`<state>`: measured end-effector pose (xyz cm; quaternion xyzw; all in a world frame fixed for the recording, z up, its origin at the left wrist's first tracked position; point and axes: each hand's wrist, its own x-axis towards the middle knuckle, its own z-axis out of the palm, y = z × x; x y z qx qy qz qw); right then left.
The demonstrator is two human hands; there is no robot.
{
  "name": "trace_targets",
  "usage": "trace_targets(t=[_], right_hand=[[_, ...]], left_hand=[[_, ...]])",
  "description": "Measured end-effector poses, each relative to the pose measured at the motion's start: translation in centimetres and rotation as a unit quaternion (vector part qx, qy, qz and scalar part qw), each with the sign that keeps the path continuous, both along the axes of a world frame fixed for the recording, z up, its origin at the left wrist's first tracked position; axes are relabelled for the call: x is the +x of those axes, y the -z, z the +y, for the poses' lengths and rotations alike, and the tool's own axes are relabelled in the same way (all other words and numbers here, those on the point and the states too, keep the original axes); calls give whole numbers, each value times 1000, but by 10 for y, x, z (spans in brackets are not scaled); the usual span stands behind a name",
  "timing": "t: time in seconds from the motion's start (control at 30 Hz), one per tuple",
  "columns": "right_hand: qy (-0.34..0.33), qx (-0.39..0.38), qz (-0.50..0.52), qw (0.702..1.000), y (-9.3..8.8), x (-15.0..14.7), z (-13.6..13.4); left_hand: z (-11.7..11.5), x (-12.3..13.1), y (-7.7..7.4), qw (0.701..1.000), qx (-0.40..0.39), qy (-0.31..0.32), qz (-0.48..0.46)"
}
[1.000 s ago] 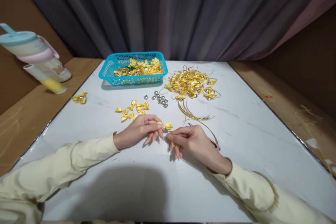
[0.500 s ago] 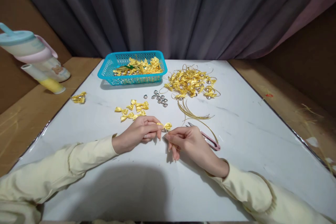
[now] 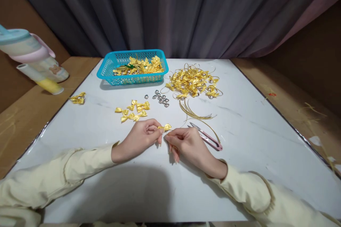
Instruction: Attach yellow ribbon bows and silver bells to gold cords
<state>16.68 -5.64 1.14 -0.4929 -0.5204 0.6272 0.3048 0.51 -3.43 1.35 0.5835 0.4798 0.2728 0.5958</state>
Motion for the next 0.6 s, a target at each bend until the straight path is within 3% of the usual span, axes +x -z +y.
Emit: trace_targets(t=[0.2,0.4,0.6], right_hand=[[-4,42,-32,999,2,1,0],[5,86,-74,994,1,2,2],[4,143,-131,981,4,2,6]], left_hand=[[-1,0,1,999,29,-11,10],[2,0,2,999,-8,-39,-30],[-1,0,3,997,37,-56,-25]])
